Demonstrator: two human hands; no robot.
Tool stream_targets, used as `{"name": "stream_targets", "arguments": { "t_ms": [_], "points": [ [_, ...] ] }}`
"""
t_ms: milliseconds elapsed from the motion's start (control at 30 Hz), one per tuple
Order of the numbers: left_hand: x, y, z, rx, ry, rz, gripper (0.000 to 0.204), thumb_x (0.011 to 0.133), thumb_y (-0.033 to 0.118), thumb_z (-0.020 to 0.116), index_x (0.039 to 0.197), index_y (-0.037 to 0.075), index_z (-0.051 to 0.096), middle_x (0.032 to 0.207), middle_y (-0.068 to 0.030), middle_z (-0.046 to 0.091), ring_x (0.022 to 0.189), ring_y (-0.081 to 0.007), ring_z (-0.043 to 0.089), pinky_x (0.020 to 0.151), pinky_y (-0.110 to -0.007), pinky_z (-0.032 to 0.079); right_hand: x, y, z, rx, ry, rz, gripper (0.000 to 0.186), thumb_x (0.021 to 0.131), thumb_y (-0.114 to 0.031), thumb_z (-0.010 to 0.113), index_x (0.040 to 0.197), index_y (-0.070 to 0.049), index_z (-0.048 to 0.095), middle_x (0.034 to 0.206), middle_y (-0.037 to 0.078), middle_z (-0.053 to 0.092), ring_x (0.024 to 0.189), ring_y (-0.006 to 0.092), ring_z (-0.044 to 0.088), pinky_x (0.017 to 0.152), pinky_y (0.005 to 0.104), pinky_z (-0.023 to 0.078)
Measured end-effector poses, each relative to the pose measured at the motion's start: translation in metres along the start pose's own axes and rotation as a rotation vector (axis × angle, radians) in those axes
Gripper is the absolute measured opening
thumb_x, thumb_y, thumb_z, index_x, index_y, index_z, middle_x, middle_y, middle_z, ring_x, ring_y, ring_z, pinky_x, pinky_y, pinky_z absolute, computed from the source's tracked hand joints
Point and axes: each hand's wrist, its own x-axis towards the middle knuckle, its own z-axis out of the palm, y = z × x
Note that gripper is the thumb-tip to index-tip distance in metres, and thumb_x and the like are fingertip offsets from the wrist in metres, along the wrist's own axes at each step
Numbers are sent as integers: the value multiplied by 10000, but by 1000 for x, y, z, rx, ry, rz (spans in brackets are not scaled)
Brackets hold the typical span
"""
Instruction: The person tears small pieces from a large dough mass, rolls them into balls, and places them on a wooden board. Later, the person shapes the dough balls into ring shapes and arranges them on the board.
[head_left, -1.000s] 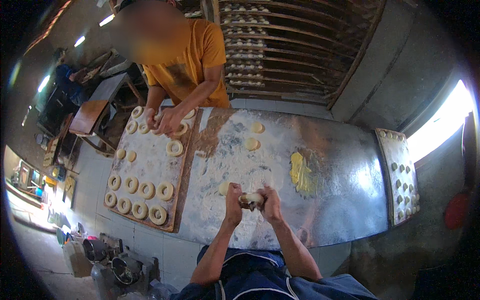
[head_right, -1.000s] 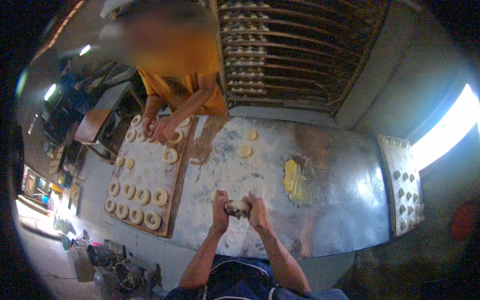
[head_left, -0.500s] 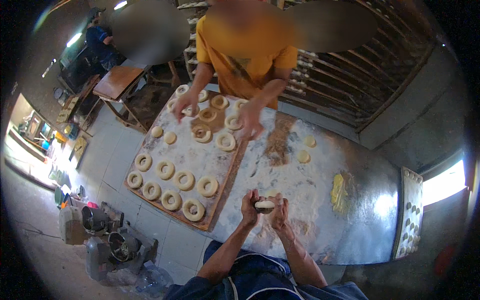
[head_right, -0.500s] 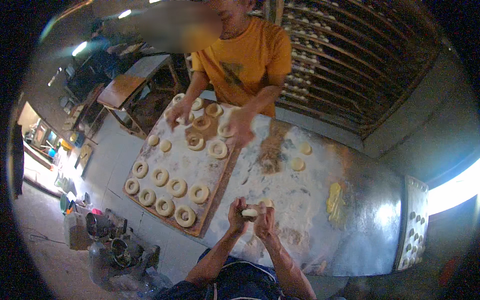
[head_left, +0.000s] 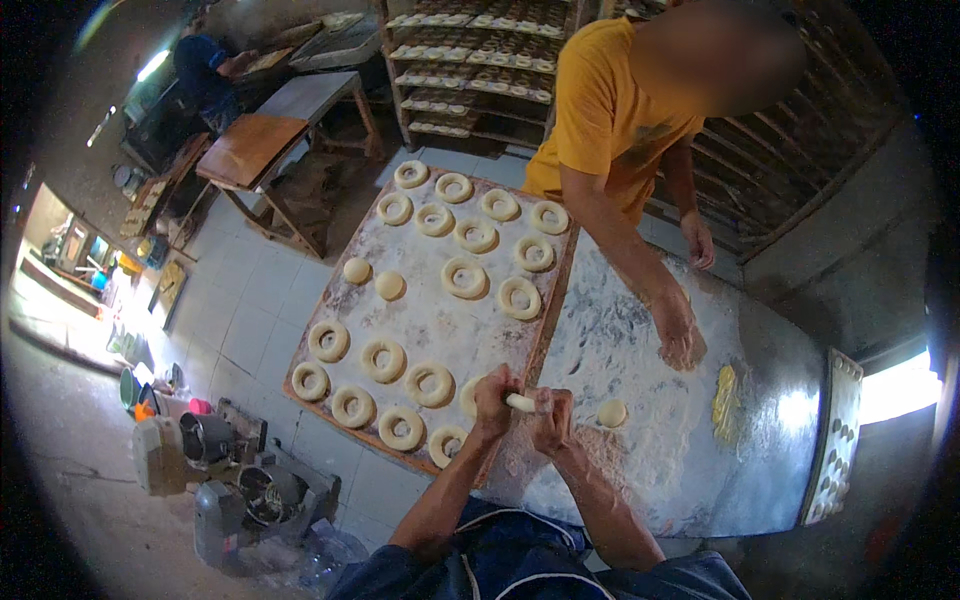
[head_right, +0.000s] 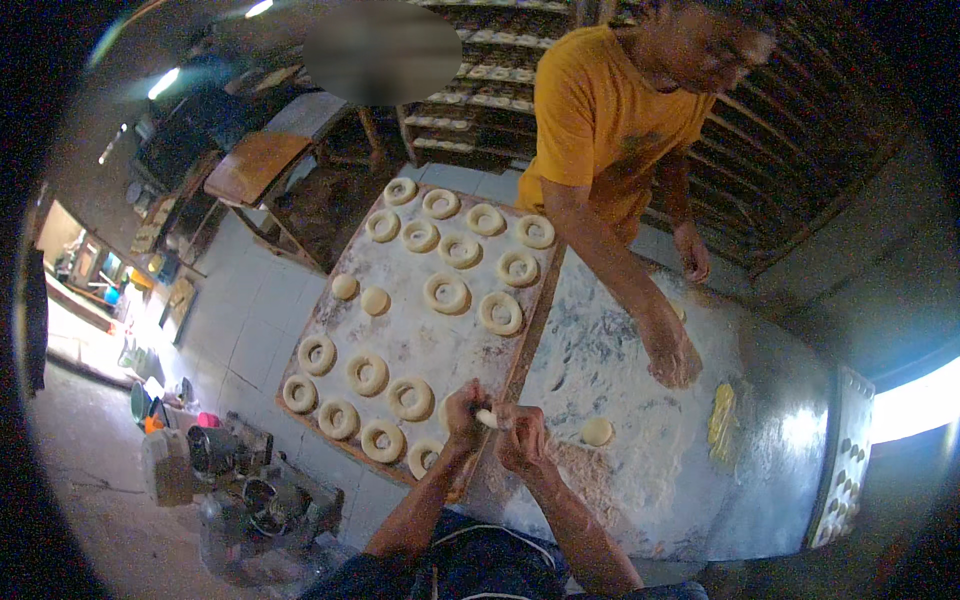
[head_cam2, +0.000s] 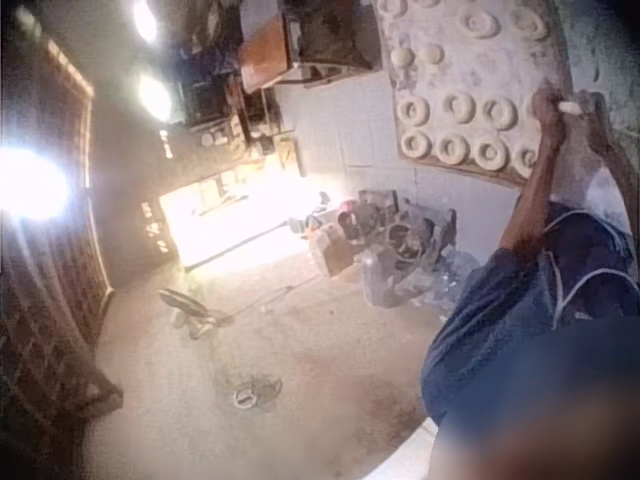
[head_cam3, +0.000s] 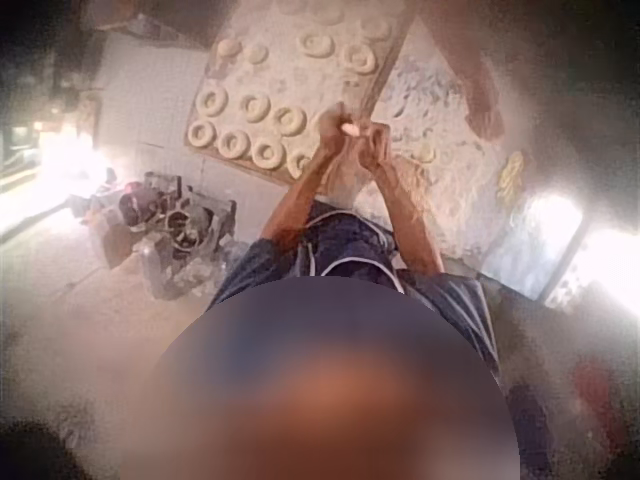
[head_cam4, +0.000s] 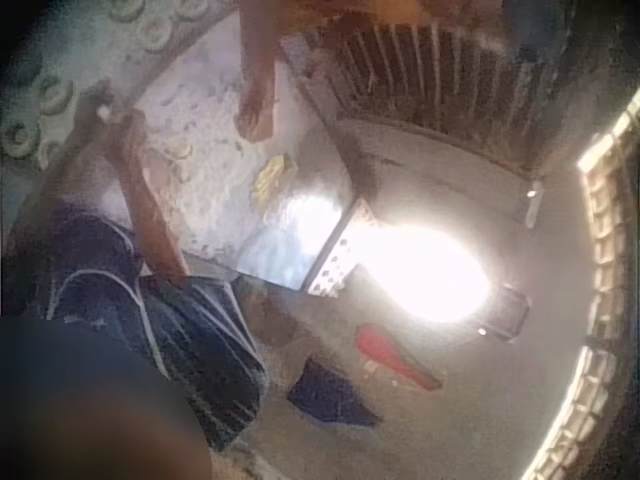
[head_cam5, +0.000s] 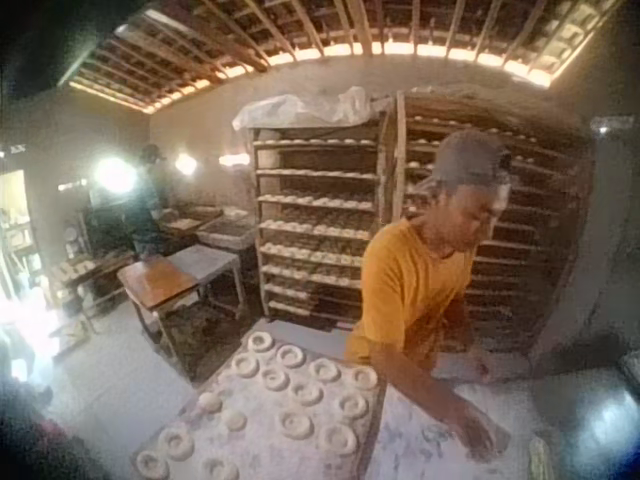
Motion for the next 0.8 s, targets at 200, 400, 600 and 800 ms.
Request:
{"name": "stream_targets", "arguments": {
  "t_ms": [200,400,600,800],
  "points": [
    [43,15,-52,474,-133,118,241,1003,224,541,895,12,580,775,-135,571,661,-271,569,658,-427,469,30,10,-10,178,-235,-158,332,962,-318,639,995,13,627,872,127,609,845,265,613,799,401,493],
    [98,33,-32,680,26,-225,215,948,232,646,888,31,595,917,-159,613,857,-386,585,735,-549,452,77,-31,-8,-333,6,311,558,855,-233,772,1317,-3,557,1173,225,666,1095,303,650,924,442,508],
    [96,-3,-50,718,-157,108,295,842,157,782,1077,53,637,993,-167,641,934,-394,598,796,-509,474,-12,32,-93,-1038,231,249,562,867,-237,754,1344,-17,555,1259,260,606,1211,422,552,1006,535,439],
    [72,35,-3,773,-4,122,305,862,158,769,1129,53,664,1013,-152,662,976,-350,627,833,-463,507,-59,42,-148,-1077,237,176,287,830,-230,805,1007,-39,686,975,147,708,957,323,679,860,468,522]
  ]
}}
